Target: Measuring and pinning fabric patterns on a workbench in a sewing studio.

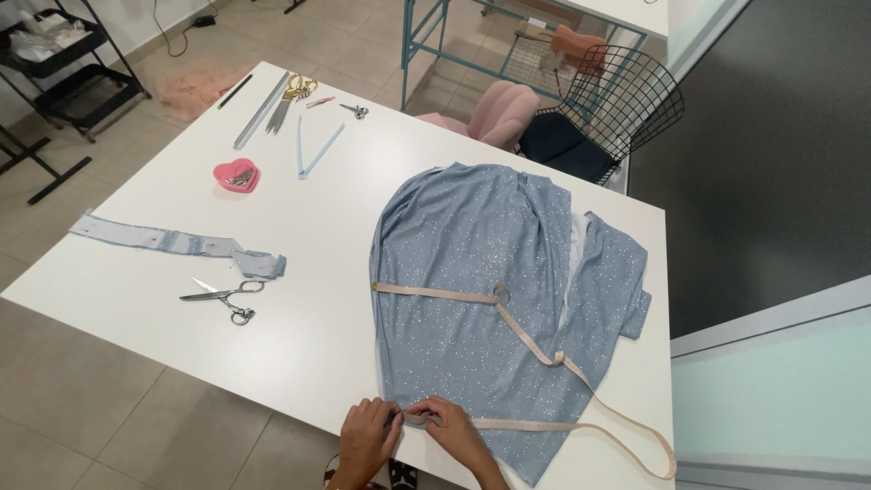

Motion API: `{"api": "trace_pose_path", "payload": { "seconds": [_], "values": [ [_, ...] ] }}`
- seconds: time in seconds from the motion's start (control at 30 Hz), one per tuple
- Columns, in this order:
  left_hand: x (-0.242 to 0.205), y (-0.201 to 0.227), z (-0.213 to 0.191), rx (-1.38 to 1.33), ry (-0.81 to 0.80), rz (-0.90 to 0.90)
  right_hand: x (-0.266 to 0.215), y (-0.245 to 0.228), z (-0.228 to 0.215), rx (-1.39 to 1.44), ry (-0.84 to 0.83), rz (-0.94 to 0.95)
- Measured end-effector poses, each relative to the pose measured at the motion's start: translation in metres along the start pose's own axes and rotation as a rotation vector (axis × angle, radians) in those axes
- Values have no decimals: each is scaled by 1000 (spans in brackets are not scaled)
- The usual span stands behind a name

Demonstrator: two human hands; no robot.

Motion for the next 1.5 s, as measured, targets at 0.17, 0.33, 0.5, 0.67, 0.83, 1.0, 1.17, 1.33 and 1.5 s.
{"api": "trace_pose_path", "payload": {
  "seconds": [0.17, 0.33, 0.5, 0.67, 0.83, 1.0, 1.17, 1.33, 1.5],
  "values": [
    [2, 2, -4, -30, 10, -6, 3, 8, 2, 27, 2, 10],
    [3, 5, -8, -35, 12, 7, 4, 13, 3, 34, -3, 3],
    [5, 8, -14, -52, 22, 17, 5, 9, 2, -14, 4, 23],
    [4, 6, -10, -47, 44, 25, 2, 2, 1, -7, -2, 25],
    [3, 5, -7, -26, 39, 25, 1, -1, 0, 21, -1, -6],
    [4, 5, -9, -40, 38, 26, 4, 5, 1, -24, 0, -13],
    [3, 4, -7, -19, 45, 34, 3, 3, 0, -3, -3, 9],
    [4, 4, -7, -30, 39, 33, 3, 2, 0, -4, -6, 15],
    [2, 1, -2, -32, 42, 16, 3, -2, 1, 6, -4, -2]
  ]
}}
Point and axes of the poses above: each hand's wrist, its own x-axis towards the middle knuckle, its own z-axis out of the palm, y = z × x, the point moved 3 cm from there along x, towards the middle knuckle, and after that the axes turned 8 degrees about -z, right-handed, at the moved point
